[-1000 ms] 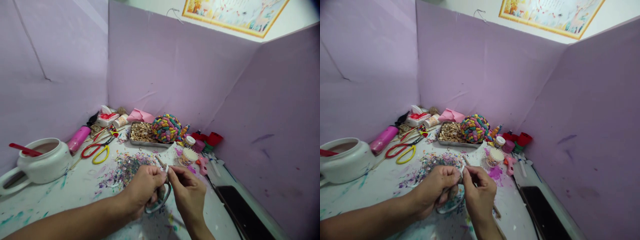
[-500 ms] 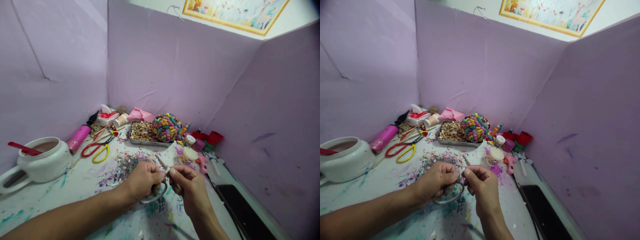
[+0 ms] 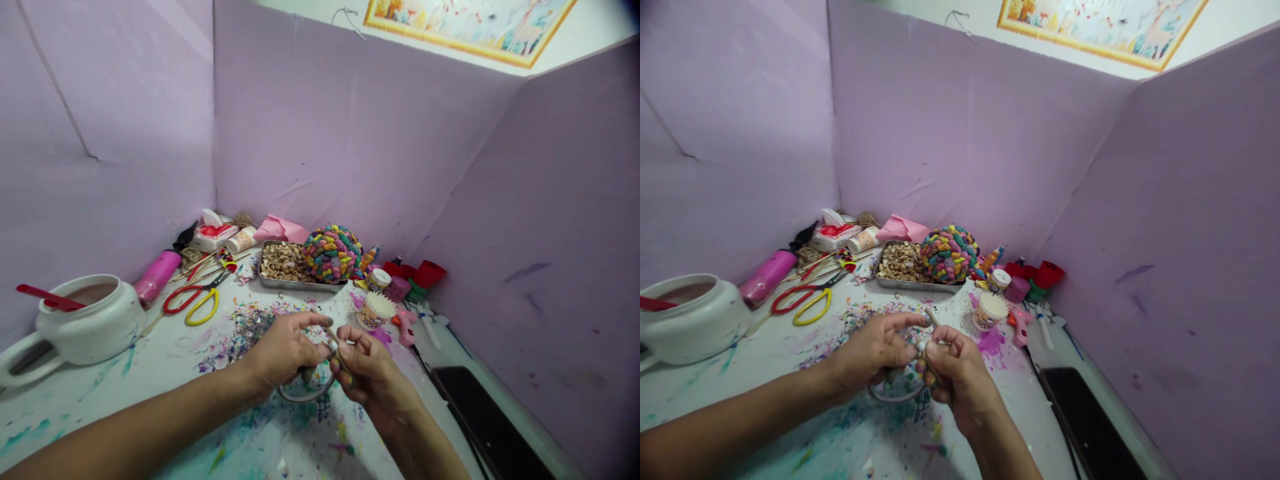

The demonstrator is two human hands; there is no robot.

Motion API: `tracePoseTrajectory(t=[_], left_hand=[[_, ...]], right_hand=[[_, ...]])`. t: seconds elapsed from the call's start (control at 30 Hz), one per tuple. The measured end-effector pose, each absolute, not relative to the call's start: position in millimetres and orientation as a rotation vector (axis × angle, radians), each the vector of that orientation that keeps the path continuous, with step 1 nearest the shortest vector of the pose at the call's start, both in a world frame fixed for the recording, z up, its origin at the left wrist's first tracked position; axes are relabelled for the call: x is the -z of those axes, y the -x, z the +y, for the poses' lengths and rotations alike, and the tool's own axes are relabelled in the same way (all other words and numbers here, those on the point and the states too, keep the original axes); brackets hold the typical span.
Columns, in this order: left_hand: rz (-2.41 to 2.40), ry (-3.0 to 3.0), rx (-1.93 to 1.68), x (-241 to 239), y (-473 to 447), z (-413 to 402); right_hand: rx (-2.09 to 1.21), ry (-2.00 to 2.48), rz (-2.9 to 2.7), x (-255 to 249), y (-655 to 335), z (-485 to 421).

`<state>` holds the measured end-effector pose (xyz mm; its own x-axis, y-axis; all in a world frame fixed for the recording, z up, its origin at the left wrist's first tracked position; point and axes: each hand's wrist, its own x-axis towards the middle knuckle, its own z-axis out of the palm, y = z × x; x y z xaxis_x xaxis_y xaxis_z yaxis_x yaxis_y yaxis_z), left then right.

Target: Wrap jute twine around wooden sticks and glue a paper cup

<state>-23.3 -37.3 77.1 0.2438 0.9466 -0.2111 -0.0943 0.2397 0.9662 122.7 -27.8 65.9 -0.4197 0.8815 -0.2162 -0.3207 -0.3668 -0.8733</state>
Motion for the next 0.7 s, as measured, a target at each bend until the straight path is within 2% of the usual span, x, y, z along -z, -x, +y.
tracePoseTrajectory(t=[0.27, 0.43, 0.57, 0.63, 0.7], left_hand=[[0.966, -1.155, -1.014, -67, 23, -36], [1.072, -1.03, -1.127, -57, 18, -32], [1.109, -0.995, -1.157, -60, 18, -30], [1.114, -0.998, -1.152, -63, 19, -30], [1.115, -1.0, -1.128, -65, 20, -31]], right_hand=[[-1.812, 1.005, -1.068, -63, -121, -25], [-1.373, 1.248, -1.369, -56, -115, -25], [-0.9, 1.216, -1.568, -48, -111, -30], [-0.814, 1.19, -1.617, -46, -111, -32], [-0.869, 1.203, -1.592, -46, -111, -31]])
